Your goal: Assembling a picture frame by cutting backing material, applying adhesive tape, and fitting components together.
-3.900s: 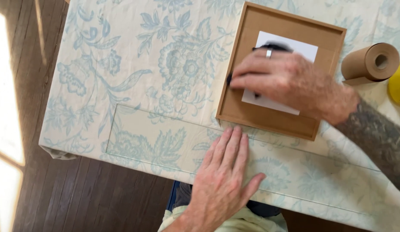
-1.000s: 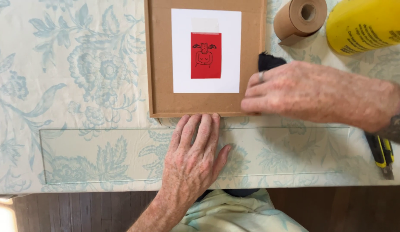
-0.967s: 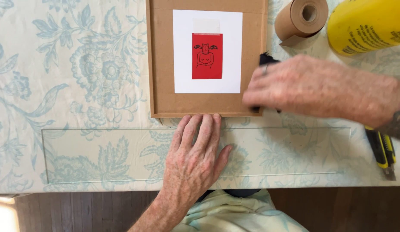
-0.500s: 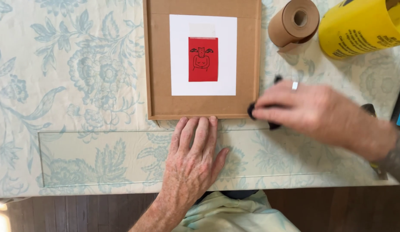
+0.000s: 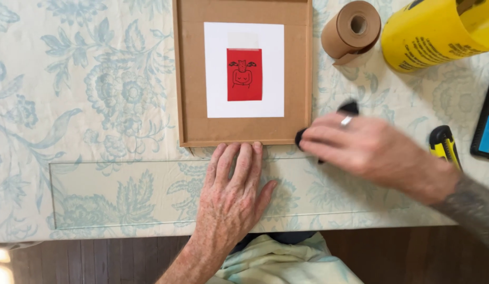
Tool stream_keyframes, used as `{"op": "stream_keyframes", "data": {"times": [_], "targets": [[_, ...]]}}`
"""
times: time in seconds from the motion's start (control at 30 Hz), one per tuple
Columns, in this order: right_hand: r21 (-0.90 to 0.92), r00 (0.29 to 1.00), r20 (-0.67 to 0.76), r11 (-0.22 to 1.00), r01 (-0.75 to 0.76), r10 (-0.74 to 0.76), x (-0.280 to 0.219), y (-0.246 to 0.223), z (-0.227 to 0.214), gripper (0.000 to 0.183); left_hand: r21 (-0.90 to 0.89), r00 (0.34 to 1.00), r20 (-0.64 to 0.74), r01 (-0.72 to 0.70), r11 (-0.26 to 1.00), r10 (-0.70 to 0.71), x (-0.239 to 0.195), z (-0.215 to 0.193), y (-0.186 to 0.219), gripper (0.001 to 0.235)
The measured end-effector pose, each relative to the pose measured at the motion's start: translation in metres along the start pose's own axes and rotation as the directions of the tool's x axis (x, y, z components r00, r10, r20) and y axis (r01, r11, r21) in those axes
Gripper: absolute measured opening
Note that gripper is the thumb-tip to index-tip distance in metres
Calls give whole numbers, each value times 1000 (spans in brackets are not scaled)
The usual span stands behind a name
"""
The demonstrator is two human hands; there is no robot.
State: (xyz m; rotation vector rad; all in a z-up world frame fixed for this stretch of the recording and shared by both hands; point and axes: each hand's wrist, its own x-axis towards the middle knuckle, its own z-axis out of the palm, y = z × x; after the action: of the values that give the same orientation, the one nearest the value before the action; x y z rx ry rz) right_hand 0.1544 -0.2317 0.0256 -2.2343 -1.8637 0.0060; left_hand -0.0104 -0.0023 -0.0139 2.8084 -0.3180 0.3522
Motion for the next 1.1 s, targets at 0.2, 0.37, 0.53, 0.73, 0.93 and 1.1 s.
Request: {"op": "stream_keyframes", "data": {"times": [0.2,0.37,0.53,0.73,0.93,1.1], "targets": [[6,998,68,1000,7,-7,12,1,-8,27,50,1000,20,-8,999,7,-2,1,2,66],[-107,980,196,994,4,17,12,22,0,47,109,999,48,-5,994,0,-4,1,4,76],[-17,994,111,1000,20,-18,26,18,-5,39,-59,999,29,43,997,-41,-20,3,4,76],[78,981,164,993,91,-103,26,11,-12,24,57,971,-7,238,970,-238,-34,-20,-39,81],[140,977,171,985,105,-128,47,10,-12,18,125,963,-116,256,959,-242,-28,-34,-49,60],[193,964,143,961,196,-225,85,4,1,18,133,965,-105,253,958,-241,-31,-30,-48,64]]}}
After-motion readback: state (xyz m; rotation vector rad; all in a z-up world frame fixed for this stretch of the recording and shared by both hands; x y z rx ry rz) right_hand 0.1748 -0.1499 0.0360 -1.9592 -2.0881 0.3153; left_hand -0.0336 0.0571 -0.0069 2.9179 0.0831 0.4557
